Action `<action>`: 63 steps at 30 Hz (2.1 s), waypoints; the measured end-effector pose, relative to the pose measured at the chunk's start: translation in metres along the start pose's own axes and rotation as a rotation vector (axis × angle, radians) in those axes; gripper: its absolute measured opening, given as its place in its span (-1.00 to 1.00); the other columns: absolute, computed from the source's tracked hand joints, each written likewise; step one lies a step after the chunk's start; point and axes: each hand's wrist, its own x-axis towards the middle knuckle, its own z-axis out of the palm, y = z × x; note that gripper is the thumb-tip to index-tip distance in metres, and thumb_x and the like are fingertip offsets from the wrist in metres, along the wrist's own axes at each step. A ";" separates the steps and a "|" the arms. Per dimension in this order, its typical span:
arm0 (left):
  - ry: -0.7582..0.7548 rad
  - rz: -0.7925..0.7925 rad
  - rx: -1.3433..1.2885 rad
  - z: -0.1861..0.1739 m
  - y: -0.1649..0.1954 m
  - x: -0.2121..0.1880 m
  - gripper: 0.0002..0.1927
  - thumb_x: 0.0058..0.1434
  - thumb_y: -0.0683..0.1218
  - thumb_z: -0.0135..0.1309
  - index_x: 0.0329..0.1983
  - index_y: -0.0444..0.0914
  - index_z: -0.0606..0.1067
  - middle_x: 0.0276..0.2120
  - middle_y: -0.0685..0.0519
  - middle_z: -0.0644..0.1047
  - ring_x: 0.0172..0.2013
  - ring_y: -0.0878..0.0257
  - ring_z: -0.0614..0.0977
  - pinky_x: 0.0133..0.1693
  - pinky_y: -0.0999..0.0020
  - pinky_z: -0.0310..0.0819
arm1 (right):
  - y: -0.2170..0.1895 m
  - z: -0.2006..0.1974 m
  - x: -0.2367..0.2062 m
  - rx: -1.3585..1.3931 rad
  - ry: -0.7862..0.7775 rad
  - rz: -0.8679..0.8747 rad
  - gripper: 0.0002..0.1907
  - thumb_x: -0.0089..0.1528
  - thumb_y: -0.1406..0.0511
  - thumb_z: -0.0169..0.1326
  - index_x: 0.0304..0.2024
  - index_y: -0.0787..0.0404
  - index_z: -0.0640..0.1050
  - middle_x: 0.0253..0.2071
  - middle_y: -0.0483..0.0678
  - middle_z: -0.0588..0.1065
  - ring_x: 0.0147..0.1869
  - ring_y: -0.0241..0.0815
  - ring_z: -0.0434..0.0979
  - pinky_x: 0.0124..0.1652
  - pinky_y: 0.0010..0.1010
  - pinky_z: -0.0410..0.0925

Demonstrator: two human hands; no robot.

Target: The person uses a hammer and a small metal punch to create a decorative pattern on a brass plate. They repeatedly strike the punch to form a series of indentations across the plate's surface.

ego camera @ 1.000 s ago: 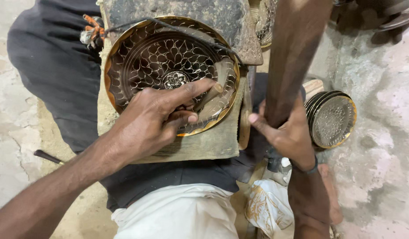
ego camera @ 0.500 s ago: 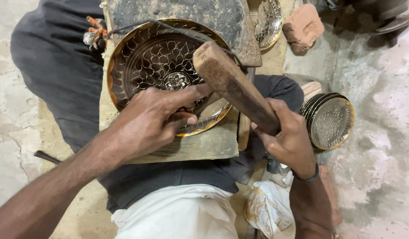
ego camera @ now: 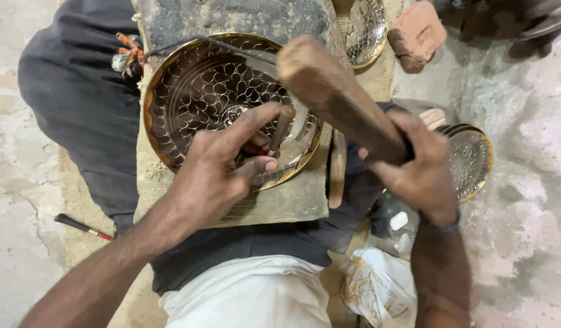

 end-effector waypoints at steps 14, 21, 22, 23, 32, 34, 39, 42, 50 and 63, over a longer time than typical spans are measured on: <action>0.055 0.009 -0.004 0.002 0.006 -0.002 -0.33 0.22 -0.25 0.22 0.39 -0.19 0.27 -0.20 -0.08 0.70 -0.21 0.17 0.79 -0.27 0.29 0.75 | -0.013 -0.034 0.062 0.022 -0.238 -0.099 -0.64 0.16 0.43 0.31 -0.05 0.24 0.47 -0.23 0.12 0.50 -0.22 -0.09 0.57 -0.15 -0.29 0.44; 0.043 0.029 -0.007 0.003 0.003 -0.003 -0.31 0.21 -0.24 0.23 0.40 -0.18 0.28 -0.20 -0.08 0.70 -0.21 0.18 0.78 -0.27 0.29 0.74 | -0.026 -0.031 0.064 0.235 -0.138 0.105 -0.39 0.09 0.40 0.27 0.19 0.27 0.39 -0.29 -0.05 0.50 -0.20 -0.24 0.54 -0.12 -0.38 0.45; 0.038 0.027 -0.005 0.004 0.003 -0.002 -0.33 0.23 -0.24 0.22 0.40 -0.16 0.29 -0.19 -0.08 0.70 -0.20 0.18 0.78 -0.27 0.32 0.76 | -0.023 -0.033 0.064 0.031 -0.286 0.032 -0.41 0.00 0.42 0.25 0.11 0.28 0.47 -0.35 -0.01 0.52 -0.26 -0.18 0.56 -0.18 -0.32 0.44; 0.033 0.029 0.001 0.005 0.004 -0.001 -0.34 0.24 -0.24 0.22 0.39 -0.14 0.30 -0.18 -0.08 0.70 -0.19 0.18 0.78 -0.27 0.34 0.78 | -0.019 -0.035 0.062 -0.176 -0.429 -0.045 -0.42 -0.09 0.45 0.23 0.03 0.29 0.55 -0.42 0.03 0.54 -0.33 -0.11 0.58 -0.25 -0.26 0.44; 0.022 0.015 0.003 0.001 0.006 -0.001 -0.32 0.21 -0.27 0.19 0.39 -0.14 0.30 -0.17 -0.08 0.70 -0.20 0.19 0.78 -0.21 0.29 0.77 | -0.009 -0.026 0.050 -0.023 -0.317 -0.052 -0.48 0.01 0.45 0.14 0.07 0.30 0.53 -0.28 0.00 0.58 -0.34 -0.26 0.58 -0.29 -0.45 0.48; 0.017 0.018 0.001 0.002 0.007 -0.002 -0.33 0.21 -0.28 0.20 0.39 -0.16 0.30 -0.17 -0.08 0.69 -0.19 0.19 0.78 -0.20 0.30 0.78 | -0.013 -0.024 0.048 0.356 -0.127 0.112 -0.47 0.14 0.38 0.23 0.15 0.29 0.41 -0.24 -0.04 0.49 -0.22 -0.29 0.51 -0.14 -0.47 0.44; 0.024 0.049 0.033 0.001 0.006 -0.001 -0.39 0.21 -0.29 0.21 0.33 -0.19 0.34 -0.15 -0.11 0.70 -0.16 0.18 0.77 -0.24 0.32 0.77 | -0.005 -0.031 0.039 -0.095 -0.274 -0.053 -0.45 0.00 0.40 0.31 0.05 0.39 0.50 -0.30 0.11 0.54 -0.30 -0.07 0.55 -0.23 -0.36 0.39; -0.006 0.013 0.022 -0.001 0.006 0.000 -0.33 0.21 -0.32 0.12 0.40 -0.17 0.29 -0.18 -0.09 0.70 -0.17 0.20 0.78 -0.29 0.35 0.79 | -0.002 -0.028 0.030 0.085 -0.188 0.097 -0.64 0.21 0.36 0.33 -0.02 0.33 0.49 -0.25 0.06 0.54 -0.28 -0.17 0.55 -0.20 -0.41 0.40; 0.004 0.066 0.032 0.001 0.003 -0.001 -0.34 0.24 -0.25 0.16 0.41 -0.14 0.30 -0.12 -0.09 0.69 -0.17 0.17 0.77 -0.24 0.31 0.75 | -0.017 -0.018 0.029 0.294 -0.106 0.270 -0.59 0.23 0.31 0.32 -0.02 0.33 0.42 -0.22 0.01 0.47 -0.17 -0.18 0.50 -0.12 -0.37 0.41; -0.051 -0.032 0.050 -0.003 0.005 0.000 -0.34 0.22 -0.18 0.18 0.39 -0.10 0.31 -0.15 -0.07 0.70 -0.19 0.18 0.78 -0.28 0.30 0.78 | -0.010 -0.025 0.020 0.102 -0.162 0.141 -0.54 0.12 0.33 0.29 0.01 0.33 0.46 -0.21 0.04 0.53 -0.16 -0.20 0.58 -0.14 -0.38 0.42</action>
